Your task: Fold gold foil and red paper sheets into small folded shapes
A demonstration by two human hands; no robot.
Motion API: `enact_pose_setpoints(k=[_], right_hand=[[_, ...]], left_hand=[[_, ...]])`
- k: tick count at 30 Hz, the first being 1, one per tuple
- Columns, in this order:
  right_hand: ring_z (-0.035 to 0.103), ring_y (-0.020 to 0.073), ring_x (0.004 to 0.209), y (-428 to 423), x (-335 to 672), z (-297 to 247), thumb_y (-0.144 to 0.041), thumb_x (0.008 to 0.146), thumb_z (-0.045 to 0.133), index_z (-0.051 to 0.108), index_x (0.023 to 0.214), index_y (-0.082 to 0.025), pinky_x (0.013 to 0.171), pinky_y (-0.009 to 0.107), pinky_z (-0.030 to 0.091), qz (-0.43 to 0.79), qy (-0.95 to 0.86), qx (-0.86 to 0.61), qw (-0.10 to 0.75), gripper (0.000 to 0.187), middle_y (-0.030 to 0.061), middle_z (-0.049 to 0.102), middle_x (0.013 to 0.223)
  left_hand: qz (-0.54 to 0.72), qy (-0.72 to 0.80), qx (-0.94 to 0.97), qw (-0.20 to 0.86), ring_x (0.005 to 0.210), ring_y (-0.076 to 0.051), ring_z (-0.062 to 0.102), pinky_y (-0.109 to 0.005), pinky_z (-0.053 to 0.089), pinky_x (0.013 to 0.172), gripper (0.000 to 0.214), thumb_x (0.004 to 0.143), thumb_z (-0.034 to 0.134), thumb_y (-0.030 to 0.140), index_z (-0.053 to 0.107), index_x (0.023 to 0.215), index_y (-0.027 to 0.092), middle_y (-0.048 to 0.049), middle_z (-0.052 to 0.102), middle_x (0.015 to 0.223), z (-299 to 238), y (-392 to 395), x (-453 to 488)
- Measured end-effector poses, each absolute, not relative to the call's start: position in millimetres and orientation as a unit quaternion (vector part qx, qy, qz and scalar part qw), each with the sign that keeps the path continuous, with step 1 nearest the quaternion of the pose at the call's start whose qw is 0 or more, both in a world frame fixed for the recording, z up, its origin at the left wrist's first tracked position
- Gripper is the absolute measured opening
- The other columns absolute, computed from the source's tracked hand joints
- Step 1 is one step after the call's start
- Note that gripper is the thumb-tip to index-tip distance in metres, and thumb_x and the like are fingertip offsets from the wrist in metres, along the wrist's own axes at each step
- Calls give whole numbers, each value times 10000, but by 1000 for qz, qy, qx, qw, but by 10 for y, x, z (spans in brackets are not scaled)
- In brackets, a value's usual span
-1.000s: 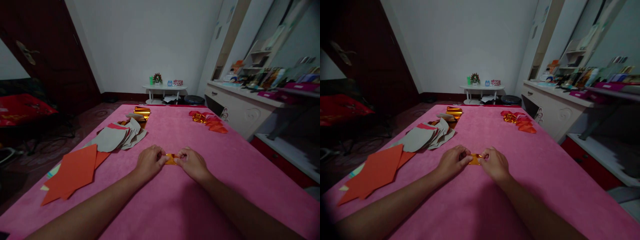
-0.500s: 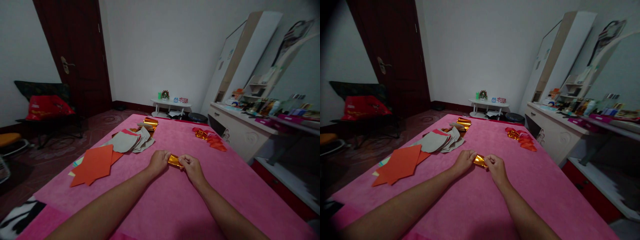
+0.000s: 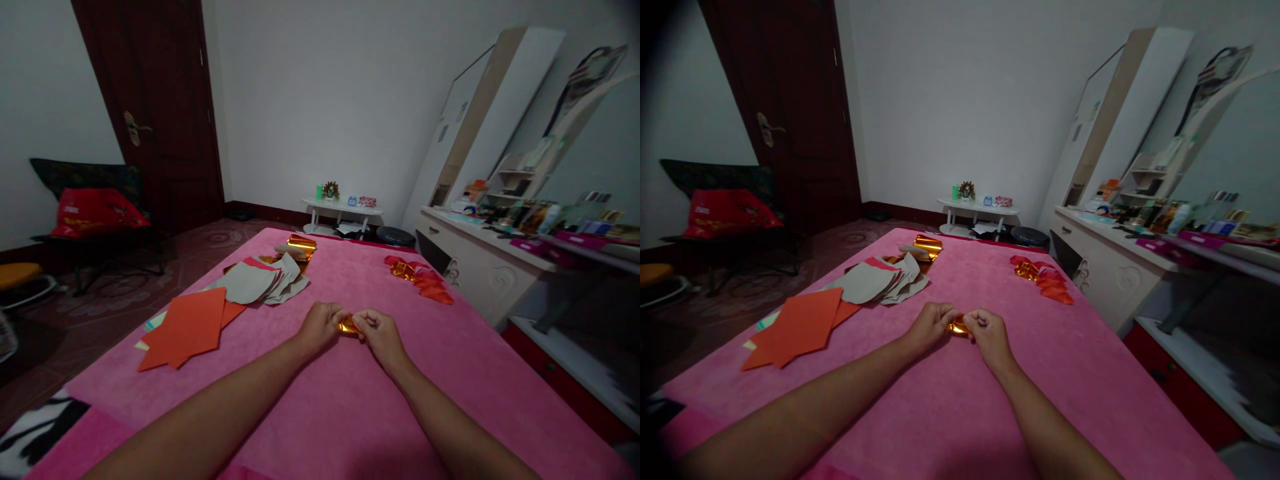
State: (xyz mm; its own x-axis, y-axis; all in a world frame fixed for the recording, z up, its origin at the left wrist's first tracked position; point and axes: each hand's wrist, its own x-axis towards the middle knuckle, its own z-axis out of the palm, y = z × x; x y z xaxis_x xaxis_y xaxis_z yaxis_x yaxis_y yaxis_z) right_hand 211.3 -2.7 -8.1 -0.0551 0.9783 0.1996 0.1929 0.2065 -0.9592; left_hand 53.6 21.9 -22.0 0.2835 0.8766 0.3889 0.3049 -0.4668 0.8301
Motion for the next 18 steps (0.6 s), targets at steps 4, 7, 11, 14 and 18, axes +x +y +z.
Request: enact_pose_setpoints(k=[4,7,11,14,18], right_hand=[[330,57,351,4,2145,-129,-412,720,649,600,692,-148,367,187,212,435,-573,-493,489,270,-50,489,435],[308,46,331,27,2171,-158,-417,708,658,600,793,-144,354,173,202,459,-546,-493,498,292,-66,485,437],[311,44,342,66,2213,-165,-402,679,683,566,882,-153,340,155,206,480,-512,-487,520,341,-81,477,446],[298,33,339,95,2245,-163,-384,666,690,539,882,-165,336,144,216,488,-489,-485,536,343,-89,475,446],[285,28,321,112,2269,-155,-361,653,679,526,875,-168,323,136,203,499,-467,-487,545,332,-96,465,426]], left_hand=[[472,400,700,358,521,-110,490,-208,360,516,196,832,483,286,564,714,153,19,536,557,-206,229,530],[492,404,671,380,427,-93,438,-190,320,451,135,811,536,298,542,824,164,61,487,485,-202,245,506],[518,407,640,395,399,-70,396,-176,293,432,187,818,549,339,541,800,154,68,467,477,-200,278,457],[519,393,634,419,385,-78,427,-188,331,425,340,886,431,425,592,912,127,44,510,501,-181,271,430],[493,357,659,442,533,-124,577,-218,436,513,384,794,597,428,672,999,113,-35,660,664,-117,203,431]])
